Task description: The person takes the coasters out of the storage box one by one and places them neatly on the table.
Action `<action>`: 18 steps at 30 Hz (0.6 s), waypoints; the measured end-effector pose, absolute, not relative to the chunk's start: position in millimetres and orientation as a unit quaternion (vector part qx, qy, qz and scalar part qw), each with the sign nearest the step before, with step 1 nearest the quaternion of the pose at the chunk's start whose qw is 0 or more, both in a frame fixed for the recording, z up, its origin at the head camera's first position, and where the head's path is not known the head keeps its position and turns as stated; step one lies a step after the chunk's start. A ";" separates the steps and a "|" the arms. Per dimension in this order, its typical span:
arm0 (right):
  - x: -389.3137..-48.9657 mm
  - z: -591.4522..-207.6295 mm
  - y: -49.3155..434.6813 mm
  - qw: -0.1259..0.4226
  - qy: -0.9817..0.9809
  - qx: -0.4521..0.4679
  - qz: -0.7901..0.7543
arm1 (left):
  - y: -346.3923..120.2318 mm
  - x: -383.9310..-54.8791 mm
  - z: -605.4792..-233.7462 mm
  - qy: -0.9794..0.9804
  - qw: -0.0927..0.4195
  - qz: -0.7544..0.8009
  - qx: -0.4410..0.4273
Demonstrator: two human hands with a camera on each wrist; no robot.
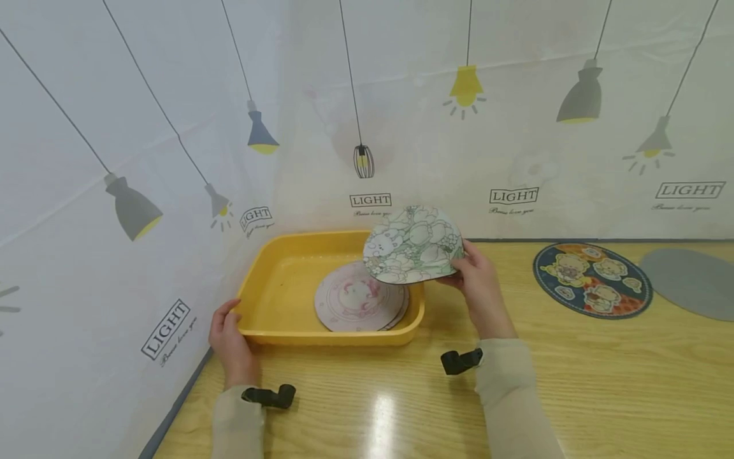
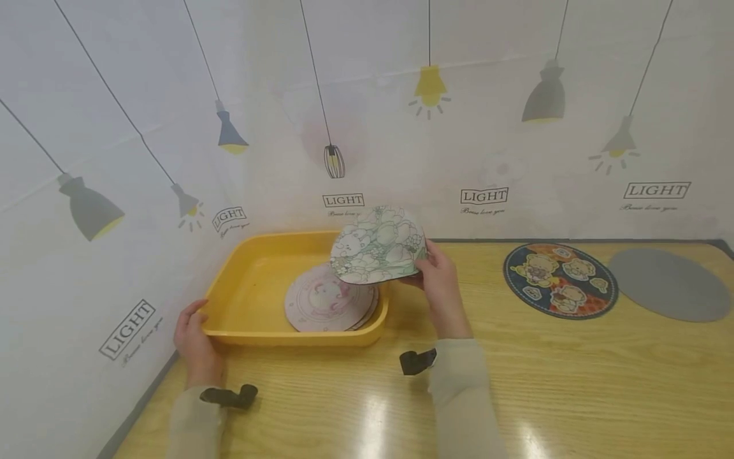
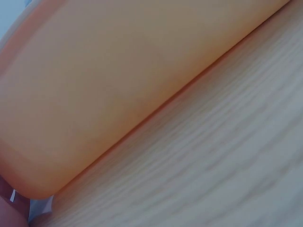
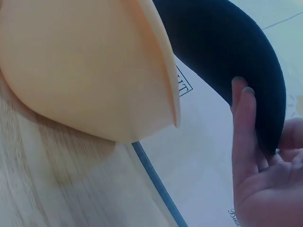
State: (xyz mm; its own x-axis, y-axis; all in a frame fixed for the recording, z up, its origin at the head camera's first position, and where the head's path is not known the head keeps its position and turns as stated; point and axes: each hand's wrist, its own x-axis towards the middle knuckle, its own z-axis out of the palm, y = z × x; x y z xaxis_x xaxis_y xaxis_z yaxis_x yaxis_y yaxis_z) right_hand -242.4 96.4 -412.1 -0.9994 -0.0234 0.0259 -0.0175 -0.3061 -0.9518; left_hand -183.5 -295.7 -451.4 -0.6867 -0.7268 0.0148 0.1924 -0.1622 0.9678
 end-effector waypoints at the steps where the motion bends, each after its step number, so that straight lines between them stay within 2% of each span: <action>1: -242.5 -411.6 97.2 -0.004 0.585 -0.008 -0.811 | -295.7 -183.5 -451.4 -0.564 0.318 -0.725 0.237; 9: -242.0 -410.0 103.2 -0.068 0.542 0.062 -0.835 | -293.8 -185.3 -450.6 -0.567 0.318 -0.722 0.235; 18: -243.1 -419.9 108.1 -0.086 0.523 0.076 -0.844 | -298.8 -185.7 -451.7 -0.562 0.326 -0.722 0.237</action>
State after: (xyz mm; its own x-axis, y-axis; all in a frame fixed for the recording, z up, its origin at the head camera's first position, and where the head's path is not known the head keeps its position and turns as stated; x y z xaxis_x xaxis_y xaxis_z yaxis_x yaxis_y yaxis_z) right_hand -243.1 108.1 -419.9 -0.9736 0.2249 -0.0383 -0.0658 -0.4372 -0.8970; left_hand -185.7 -298.8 -451.7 -0.6746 -0.7378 0.0239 0.2043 -0.1555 0.9665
